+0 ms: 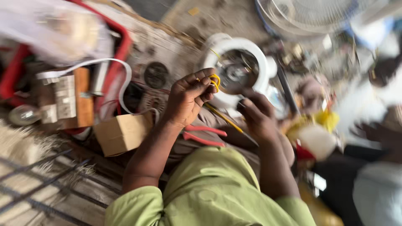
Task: The person is repairing a white circular electrical appliance, likely a fan motor housing. They use pliers and a screwdriver to strip wire insulation, twist wires together, and adjust internal components while sitting on the floor.
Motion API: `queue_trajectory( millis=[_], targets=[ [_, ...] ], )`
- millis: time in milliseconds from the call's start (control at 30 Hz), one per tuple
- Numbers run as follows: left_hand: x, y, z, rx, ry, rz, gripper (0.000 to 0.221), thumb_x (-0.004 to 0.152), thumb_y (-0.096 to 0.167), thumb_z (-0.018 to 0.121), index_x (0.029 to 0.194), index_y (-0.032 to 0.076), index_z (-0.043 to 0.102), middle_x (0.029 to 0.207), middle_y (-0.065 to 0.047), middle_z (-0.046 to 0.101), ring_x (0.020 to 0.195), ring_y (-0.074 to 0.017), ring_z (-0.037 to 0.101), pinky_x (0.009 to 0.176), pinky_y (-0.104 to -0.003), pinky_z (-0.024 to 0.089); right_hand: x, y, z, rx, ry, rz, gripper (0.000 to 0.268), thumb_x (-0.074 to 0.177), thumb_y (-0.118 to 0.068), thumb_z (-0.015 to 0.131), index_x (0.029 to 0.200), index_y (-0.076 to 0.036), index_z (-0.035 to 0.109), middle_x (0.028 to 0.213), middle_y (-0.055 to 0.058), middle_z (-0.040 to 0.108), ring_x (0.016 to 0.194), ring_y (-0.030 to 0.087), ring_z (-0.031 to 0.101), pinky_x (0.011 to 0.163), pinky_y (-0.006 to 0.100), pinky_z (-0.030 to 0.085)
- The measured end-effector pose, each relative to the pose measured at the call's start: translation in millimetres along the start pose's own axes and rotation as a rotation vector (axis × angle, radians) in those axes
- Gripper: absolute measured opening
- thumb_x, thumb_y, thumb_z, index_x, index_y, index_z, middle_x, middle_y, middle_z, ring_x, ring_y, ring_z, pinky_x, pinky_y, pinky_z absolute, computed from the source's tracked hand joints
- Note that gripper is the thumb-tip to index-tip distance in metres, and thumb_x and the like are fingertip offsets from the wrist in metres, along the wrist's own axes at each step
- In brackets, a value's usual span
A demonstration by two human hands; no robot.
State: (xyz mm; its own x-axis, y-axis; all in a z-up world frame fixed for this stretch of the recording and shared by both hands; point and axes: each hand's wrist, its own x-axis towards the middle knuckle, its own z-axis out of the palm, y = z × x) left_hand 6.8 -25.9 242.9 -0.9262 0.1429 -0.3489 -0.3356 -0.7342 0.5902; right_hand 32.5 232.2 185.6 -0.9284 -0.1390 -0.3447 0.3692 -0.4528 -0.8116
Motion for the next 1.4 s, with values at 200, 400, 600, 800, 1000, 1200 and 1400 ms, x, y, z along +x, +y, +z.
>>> queue_trajectory(
  millis=[200, 400, 600, 800, 1000, 1200, 1400],
  targets=[
    [0, -32, 17, -0.096, -0.036, -0.138, 0.041, 0.102, 0.01, 0.06, 0.141, -0.001, 0.058, 0.112, -0.011, 0.072, 0.079, -0.0129, 0.067, 0.063, -0.023, 0.052, 11, -4, 53, 0.039, -0.05, -0.041, 0.018, 0.103, -0.004, 0.065, 0.12, 0.001, 0.063, 0.116, 0.009, 0.069, 0.107, 0.016, 0.067, 0.097, 0.031, 0.055],
    [14, -26, -26, -0.451, -0.012, -0.04, 0.022, 0.101, 0.005, 0.068, 0.123, 0.009, 0.066, 0.101, -0.006, 0.069, 0.063, -0.0021, 0.053, 0.054, -0.016, 0.04, 1, -1, 33, 0.203, -0.106, 0.115, 0.007, 0.109, -0.009, 0.062, 0.111, -0.003, 0.06, 0.098, 0.009, 0.066, 0.082, 0.014, 0.06, 0.075, 0.028, 0.049],
    [16, 15, -56, -0.357, 0.086, -0.008, 0.022, 0.096, -0.001, 0.077, 0.111, 0.01, 0.066, 0.092, -0.003, 0.065, 0.062, -0.0044, 0.053, 0.048, -0.016, 0.033, -33, 2, 10, 0.114, -0.33, 0.347, 0.015, 0.105, -0.01, 0.061, 0.116, 0.001, 0.066, 0.082, 0.002, 0.059, 0.07, 0.013, 0.052, 0.066, 0.029, 0.045],
    [-45, 51, -23, 0.619, -0.448, -0.176, 0.027, 0.096, 0.014, 0.076, 0.119, 0.0, 0.07, 0.099, -0.006, 0.076, 0.088, -0.0131, 0.067, 0.081, -0.028, 0.054, -42, -63, -24, -0.888, -0.528, -0.047, 0.013, 0.095, -0.009, 0.068, 0.102, 0.001, 0.073, 0.092, 0.01, 0.073, 0.08, 0.021, 0.069, 0.07, 0.034, 0.054],
    [-94, 78, 13, 1.283, -0.587, -0.285, 0.028, 0.097, 0.027, 0.065, 0.097, 0.001, 0.075, 0.081, -0.012, 0.077, 0.073, -0.0179, 0.074, 0.07, -0.035, 0.057, -63, -132, -42, -1.16, -0.587, -0.331, 0.014, 0.088, -0.008, 0.071, 0.1, -0.001, 0.073, 0.085, 0.013, 0.073, 0.074, 0.027, 0.071, 0.064, 0.038, 0.054],
    [-114, 84, 10, 1.475, -0.609, 0.018, 0.02, 0.094, 0.014, 0.064, 0.1, -0.001, 0.076, 0.089, -0.015, 0.079, 0.078, -0.0273, 0.076, 0.068, -0.039, 0.061, -77, -154, -38, -1.183, -0.625, -0.248, 0.013, 0.084, -0.006, 0.071, 0.097, -0.003, 0.074, 0.075, 0.007, 0.073, 0.068, 0.024, 0.071, 0.06, 0.037, 0.053],
    [-111, 86, -8, 1.657, -0.472, 0.169, 0.02, 0.089, 0.01, 0.071, 0.106, 0.002, 0.076, 0.097, -0.014, 0.08, 0.072, -0.0215, 0.08, 0.059, -0.031, 0.065, -87, -144, -42, -1.098, -0.609, -0.2, 0.01, 0.088, -0.007, 0.069, 0.097, -0.005, 0.074, 0.081, 0.006, 0.077, 0.07, 0.022, 0.073, 0.063, 0.035, 0.054]
  ],
)
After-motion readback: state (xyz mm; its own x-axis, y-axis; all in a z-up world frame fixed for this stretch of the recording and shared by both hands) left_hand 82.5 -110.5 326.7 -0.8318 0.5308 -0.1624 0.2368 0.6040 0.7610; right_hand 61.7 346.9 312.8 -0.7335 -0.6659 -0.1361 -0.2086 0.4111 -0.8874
